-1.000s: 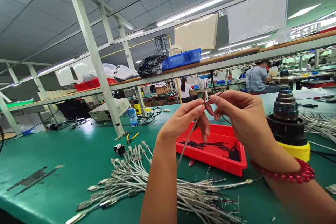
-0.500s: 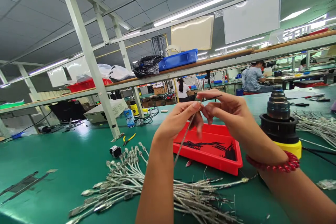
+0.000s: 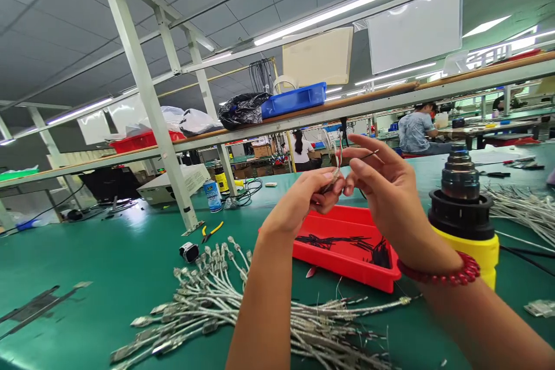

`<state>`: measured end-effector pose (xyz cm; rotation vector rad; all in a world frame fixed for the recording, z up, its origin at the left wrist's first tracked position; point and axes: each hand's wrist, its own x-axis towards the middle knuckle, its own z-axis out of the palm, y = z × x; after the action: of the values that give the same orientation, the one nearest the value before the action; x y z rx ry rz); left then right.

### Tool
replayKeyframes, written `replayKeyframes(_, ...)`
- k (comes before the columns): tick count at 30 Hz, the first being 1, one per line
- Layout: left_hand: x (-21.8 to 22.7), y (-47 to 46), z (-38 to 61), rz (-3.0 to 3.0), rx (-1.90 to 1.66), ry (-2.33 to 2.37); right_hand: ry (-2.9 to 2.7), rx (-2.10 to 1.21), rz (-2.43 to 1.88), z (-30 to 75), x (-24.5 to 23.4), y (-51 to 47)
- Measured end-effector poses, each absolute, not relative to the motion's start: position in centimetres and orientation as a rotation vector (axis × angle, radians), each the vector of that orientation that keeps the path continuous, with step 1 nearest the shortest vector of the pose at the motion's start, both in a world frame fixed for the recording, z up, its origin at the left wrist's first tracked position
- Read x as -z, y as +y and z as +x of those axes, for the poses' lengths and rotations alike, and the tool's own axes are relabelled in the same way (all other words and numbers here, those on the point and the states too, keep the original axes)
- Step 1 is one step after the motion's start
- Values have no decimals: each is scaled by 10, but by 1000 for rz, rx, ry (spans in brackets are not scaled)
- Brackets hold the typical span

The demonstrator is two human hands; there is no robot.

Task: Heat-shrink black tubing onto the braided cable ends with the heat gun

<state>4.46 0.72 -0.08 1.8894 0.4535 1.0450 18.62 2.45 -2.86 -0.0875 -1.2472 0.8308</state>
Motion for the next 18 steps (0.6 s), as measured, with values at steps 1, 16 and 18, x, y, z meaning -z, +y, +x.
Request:
replayKeyframes(1, 1, 7, 45, 1890, -1047, 453, -1191, -848, -80, 184, 28, 26)
replayKeyframes(16, 1, 8, 35, 1959, -900, 692, -1368, -525, -391, 189, 18, 6)
replayKeyframes(18, 1, 8, 34, 1963, -901, 718, -1397, -532, -405, 191, 16, 4)
